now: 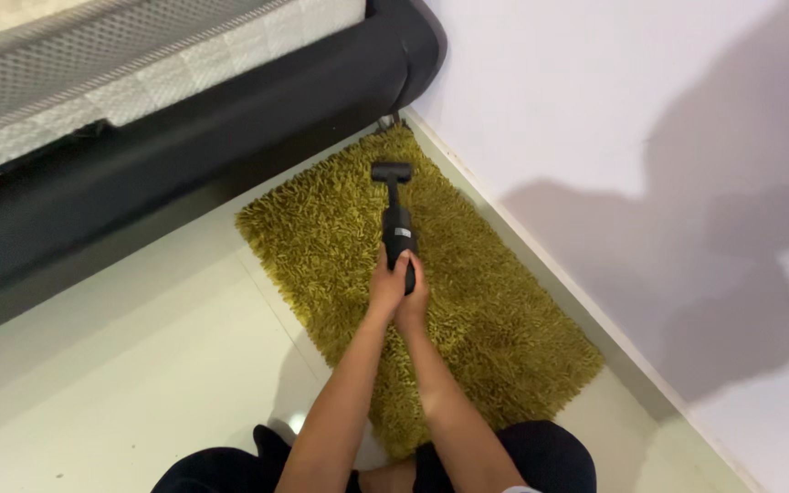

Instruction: The person uses a handheld vacuum cleaner to clean a green shaggy rug and the floor space at the base of a bed.

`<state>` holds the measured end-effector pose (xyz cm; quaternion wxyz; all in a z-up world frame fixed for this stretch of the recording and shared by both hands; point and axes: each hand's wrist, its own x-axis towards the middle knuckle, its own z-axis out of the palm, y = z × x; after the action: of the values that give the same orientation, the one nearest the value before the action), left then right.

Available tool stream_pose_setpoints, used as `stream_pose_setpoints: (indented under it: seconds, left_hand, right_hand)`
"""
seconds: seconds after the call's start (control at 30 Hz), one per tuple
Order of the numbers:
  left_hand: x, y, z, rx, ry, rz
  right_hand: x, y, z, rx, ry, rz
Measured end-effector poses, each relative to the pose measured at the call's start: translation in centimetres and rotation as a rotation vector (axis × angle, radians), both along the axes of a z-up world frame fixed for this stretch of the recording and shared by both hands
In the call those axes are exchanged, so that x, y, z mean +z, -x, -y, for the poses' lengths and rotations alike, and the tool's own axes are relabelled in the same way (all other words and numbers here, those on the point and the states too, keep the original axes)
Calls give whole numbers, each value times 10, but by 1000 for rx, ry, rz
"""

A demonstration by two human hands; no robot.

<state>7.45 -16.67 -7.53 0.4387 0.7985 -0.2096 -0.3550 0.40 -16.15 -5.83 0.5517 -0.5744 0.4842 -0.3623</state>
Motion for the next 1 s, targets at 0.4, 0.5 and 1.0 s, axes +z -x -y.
stream_pose_setpoints:
  seconds: [0.4,0.5,1.0]
  left_hand:
    - [63,141,-242,222,272,-84]
    - [83,173,-280,260,108,-217]
    - [18,-43,-60,246,47,28]
  right_hand:
    - [8,135,-217,135,-85,62]
    - [15,172,-252,170,35,-53]
    - [-51,-53,-34,193,-14,203]
